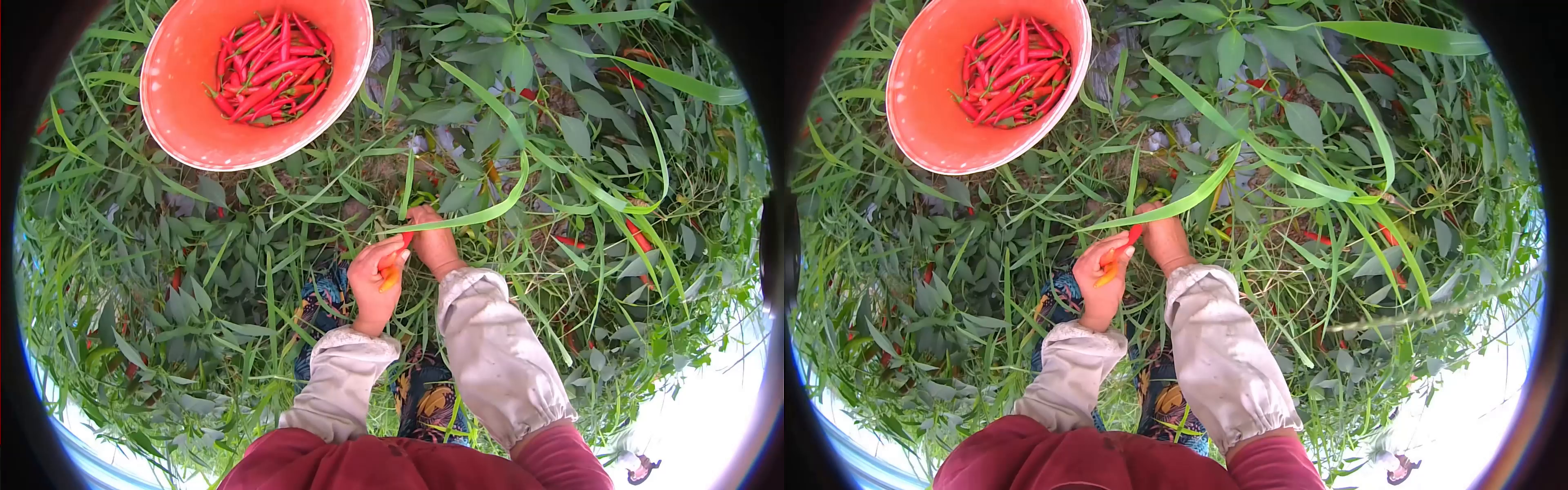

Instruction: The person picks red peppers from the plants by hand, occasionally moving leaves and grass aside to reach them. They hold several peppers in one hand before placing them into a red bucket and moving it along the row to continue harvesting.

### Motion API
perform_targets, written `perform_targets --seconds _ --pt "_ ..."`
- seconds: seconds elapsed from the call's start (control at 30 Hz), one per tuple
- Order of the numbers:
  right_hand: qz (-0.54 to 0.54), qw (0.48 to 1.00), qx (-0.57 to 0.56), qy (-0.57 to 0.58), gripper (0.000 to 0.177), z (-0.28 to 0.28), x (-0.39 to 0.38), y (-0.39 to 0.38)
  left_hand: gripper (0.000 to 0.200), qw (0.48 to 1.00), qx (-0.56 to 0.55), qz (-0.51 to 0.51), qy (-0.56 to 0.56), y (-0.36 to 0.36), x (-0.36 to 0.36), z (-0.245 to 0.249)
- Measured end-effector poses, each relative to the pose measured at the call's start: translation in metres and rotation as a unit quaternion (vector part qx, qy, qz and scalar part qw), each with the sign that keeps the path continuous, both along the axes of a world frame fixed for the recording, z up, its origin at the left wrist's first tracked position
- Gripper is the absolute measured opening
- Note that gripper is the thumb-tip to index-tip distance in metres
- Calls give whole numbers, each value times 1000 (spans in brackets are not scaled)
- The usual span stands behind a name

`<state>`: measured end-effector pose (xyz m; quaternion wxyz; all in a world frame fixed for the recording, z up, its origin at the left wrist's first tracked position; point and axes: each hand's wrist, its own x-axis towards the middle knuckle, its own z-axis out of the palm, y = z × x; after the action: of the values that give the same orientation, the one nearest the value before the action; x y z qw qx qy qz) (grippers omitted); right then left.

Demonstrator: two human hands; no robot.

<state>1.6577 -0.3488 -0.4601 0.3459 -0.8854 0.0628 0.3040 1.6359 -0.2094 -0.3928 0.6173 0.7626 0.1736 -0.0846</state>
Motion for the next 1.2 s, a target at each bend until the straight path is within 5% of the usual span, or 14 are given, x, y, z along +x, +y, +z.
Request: perform_targets --seconds 0.1,0.2,0.27,0.33,0.43,0.63,0.77,0.83,0.9,0.93,1.07,1.2 --pt "12 998 -66 4 19 -13 -5 -11 20 1000 4 1 8 5 7 6" --pt "-116 991 -53 39 23 -66 -31 -56 14 999 -46 19 18 27 32 29" --pt "-50 996 -22 67 30 -70 -27 -48 18 982 -157 93 58 43 27 20" --pt "-23 997 18 67 43 -31 -15 -10 20 944 -258 177 109 45 37 31" --pt "27 988 -93 119 50 15 8 25 23 884 -333 302 131 61 69 52" --pt "64 991 -107 -56 40 91 19 18 30 879 -346 328 13 99 132 85" --pt "-155 975 70 -143 14 161 71 -6 34 880 -356 313 8 125 180 60" --pt "-366 904 150 -163 16 178 99 -24 38 885 -355 299 26 135 194 48" --pt "-460 848 137 -225 20 187 141 -53 53 849 -361 365 124 139 200 46" --pt "-524 809 172 -204 19 181 161 -71 66 864 -338 350 129 129 194 61" --pt "-680 696 231 -10 13 103 217 -136 39 892 -356 214 180 116 129 93" --pt "-689 703 153 87 11 79 238 -128 23 847 -347 231 330 111 49 100"
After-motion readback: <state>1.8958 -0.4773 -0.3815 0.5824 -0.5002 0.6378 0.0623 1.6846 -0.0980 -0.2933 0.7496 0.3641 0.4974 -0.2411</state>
